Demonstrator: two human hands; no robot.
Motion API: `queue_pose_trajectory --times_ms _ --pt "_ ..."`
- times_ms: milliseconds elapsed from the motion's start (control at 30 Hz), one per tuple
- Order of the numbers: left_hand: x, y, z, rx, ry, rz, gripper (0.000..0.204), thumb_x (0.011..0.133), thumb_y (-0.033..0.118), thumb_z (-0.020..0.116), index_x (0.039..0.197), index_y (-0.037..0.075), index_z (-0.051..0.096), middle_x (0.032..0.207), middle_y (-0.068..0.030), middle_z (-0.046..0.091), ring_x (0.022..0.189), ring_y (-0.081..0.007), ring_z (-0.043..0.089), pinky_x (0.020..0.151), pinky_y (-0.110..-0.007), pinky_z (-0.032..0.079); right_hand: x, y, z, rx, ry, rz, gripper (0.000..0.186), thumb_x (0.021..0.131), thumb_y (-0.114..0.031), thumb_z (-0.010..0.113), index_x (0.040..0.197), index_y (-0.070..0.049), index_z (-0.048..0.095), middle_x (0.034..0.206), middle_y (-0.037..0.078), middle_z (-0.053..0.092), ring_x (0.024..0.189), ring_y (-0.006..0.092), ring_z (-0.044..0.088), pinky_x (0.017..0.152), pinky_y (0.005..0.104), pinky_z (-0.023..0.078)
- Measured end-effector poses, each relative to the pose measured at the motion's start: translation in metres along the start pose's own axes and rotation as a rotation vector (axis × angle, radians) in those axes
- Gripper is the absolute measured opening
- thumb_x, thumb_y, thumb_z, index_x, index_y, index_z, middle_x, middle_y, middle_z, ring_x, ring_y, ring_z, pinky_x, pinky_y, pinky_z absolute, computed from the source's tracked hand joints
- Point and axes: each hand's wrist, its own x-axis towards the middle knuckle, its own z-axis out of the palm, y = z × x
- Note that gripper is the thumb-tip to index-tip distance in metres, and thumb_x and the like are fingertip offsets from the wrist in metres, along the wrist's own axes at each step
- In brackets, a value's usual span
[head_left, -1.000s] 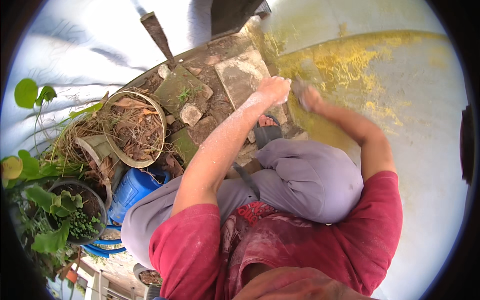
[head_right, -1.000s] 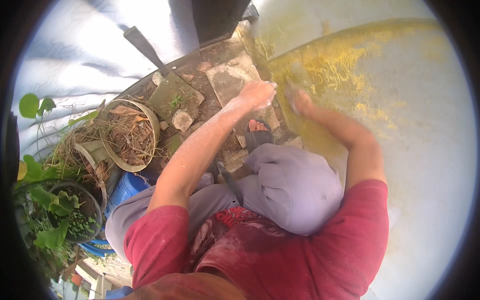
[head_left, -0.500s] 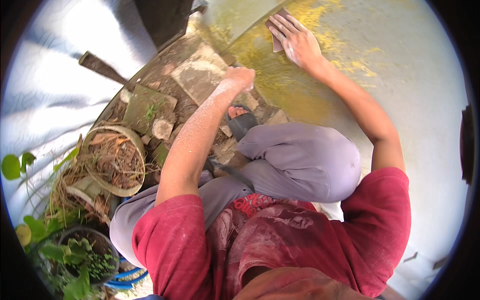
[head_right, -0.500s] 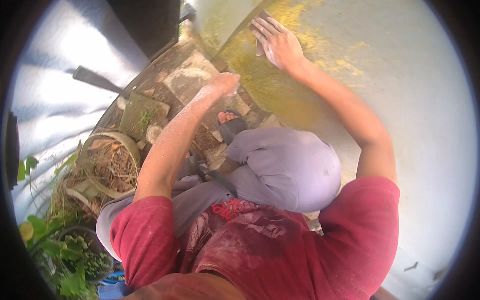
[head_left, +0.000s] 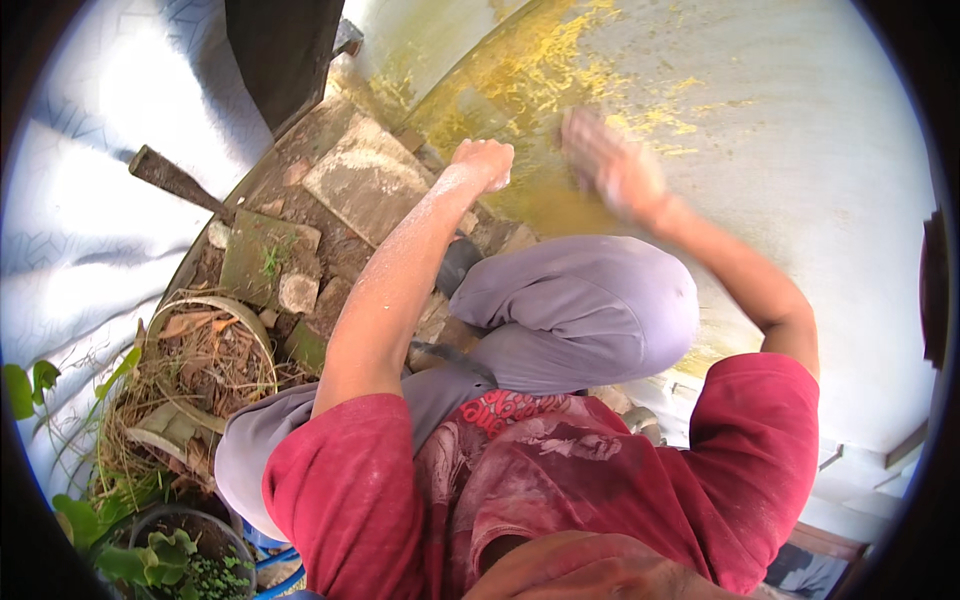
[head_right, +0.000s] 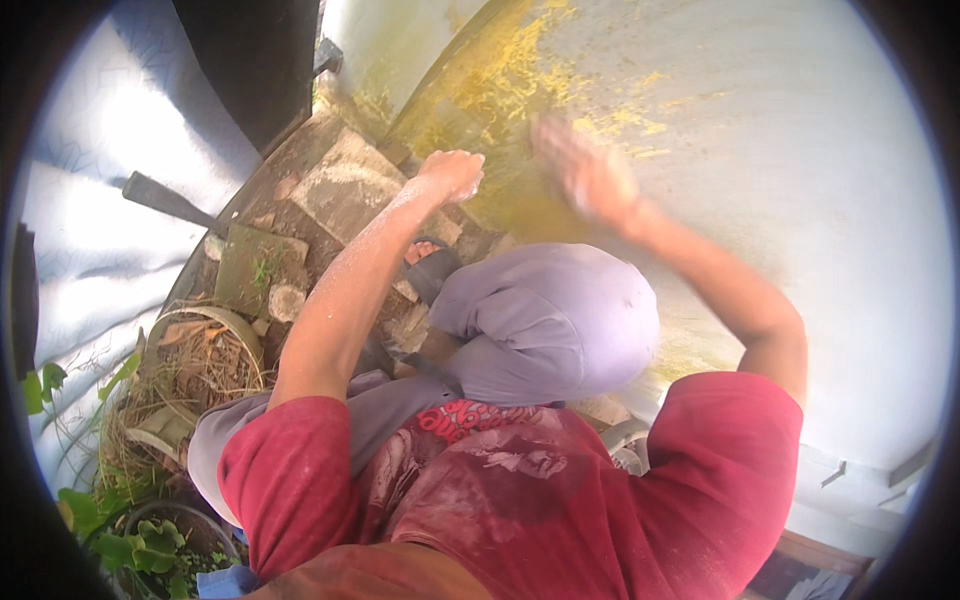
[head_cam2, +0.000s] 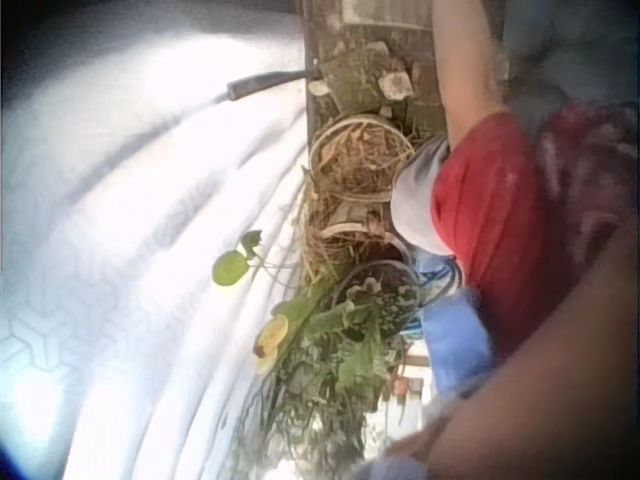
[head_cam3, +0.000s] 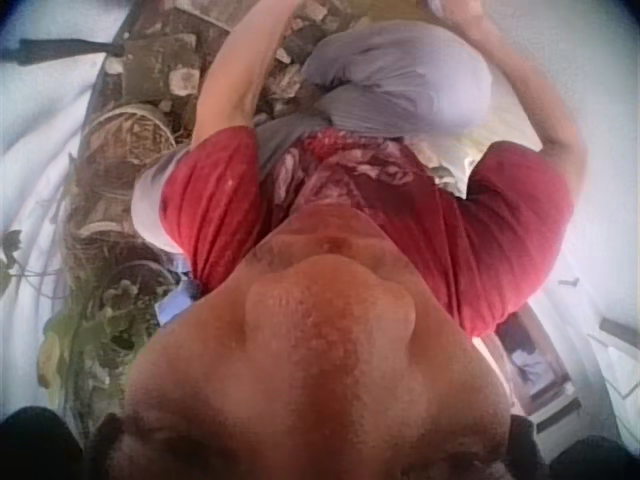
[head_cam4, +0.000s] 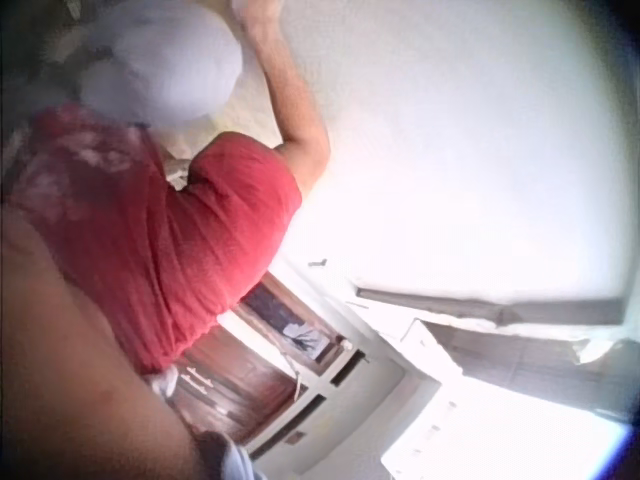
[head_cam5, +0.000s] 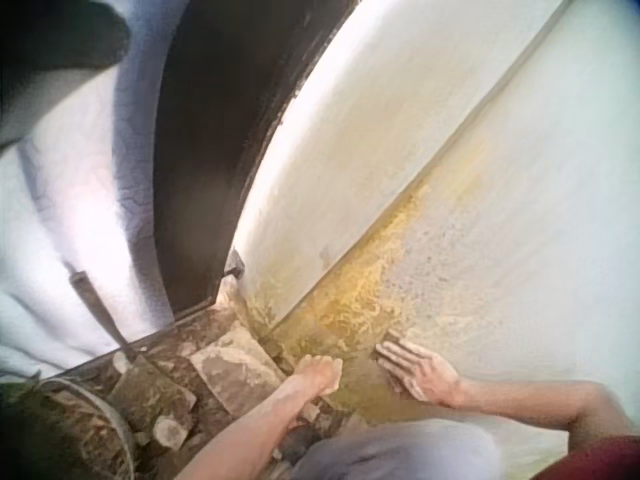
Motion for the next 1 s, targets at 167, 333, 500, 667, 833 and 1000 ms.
queue_pose_trajectory --times_ms 167,333,500,667,833,1000 --pt "0.024 -0.009 0.000 -0.011 0.208 0.035 0.024 0.101 0.016 0.053 0.116 0.003 0.066 0.120 -0.0192 0.069 0.114 -0.0368 0.066 0.096 -0.048 0.053 -0.017 0.003 -0.010 0.177 -0.097 -0.139 0.059 0.097 -0.022 0.058 0.155 -0.017 0.047 0.167 0.006 0.034 0.156 0.0196 0.027 0.129 0.0409 0.021" --pt "0.017 0.007 0.003 -0.191 0.940 0.350 0.038 0.084 -0.001 0.064 0.122 0.006 0.065 0.119 -0.0181 0.063 0.110 -0.0345 0.062 0.099 -0.050 0.049 0.014 0.108 -0.147 -0.047 0.322 0.468 0.062 0.094 -0.015 0.055 0.156 -0.011 0.044 0.165 0.013 0.036 0.154 0.0288 0.030 0.128 0.0476 0.019" --pt "0.021 0.055 -0.013 -0.128 1.253 0.457 0.064 0.088 0.004 0.062 0.150 0.007 0.046 0.153 -0.0212 0.040 0.139 -0.0381 0.044 0.115 -0.053 0.038 -0.072 0.012 -0.036 0.164 0.067 0.126 0.055 0.093 -0.019 0.056 0.148 -0.017 0.057 0.159 0.004 0.048 0.152 0.0228 0.038 0.129 0.0401 0.024" --pt "0.025 0.071 -0.057 -0.040 1.236 0.515 0.070 0.096 0.013 0.058 0.160 0.005 0.032 0.165 -0.0228 0.024 0.152 -0.0404 0.027 0.124 -0.055 0.026 -0.051 0.129 -0.149 -0.127 0.582 0.687 0.061 0.082 -0.001 0.060 0.140 -0.019 0.064 0.147 0.008 0.060 0.143 0.0291 0.049 0.121 0.0482 0.035" --pt "0.026 0.095 -0.070 -0.066 1.202 0.572 0.070 0.100 0.017 0.054 0.162 0.003 0.025 0.168 -0.0239 0.017 0.154 -0.0417 0.020 0.125 -0.056 0.021 -0.067 0.096 -0.125 -0.048 0.460 0.630 0.062 0.087 -0.013 0.063 0.148 -0.020 0.057 0.154 0.009 0.053 0.148 0.0262 0.043 0.125 0.0446 0.030" --pt "0.024 0.089 -0.071 0.009 1.120 0.596 0.073 0.100 0.021 0.058 0.163 0.004 0.025 0.170 -0.0214 0.016 0.156 -0.0385 0.019 0.127 -0.054 0.019 -0.158 0.084 -0.090 -0.052 0.345 0.554 0.064 0.088 -0.016 0.063 0.151 -0.020 0.053 0.160 0.007 0.047 0.152 0.0257 0.037 0.126 0.0448 0.027"
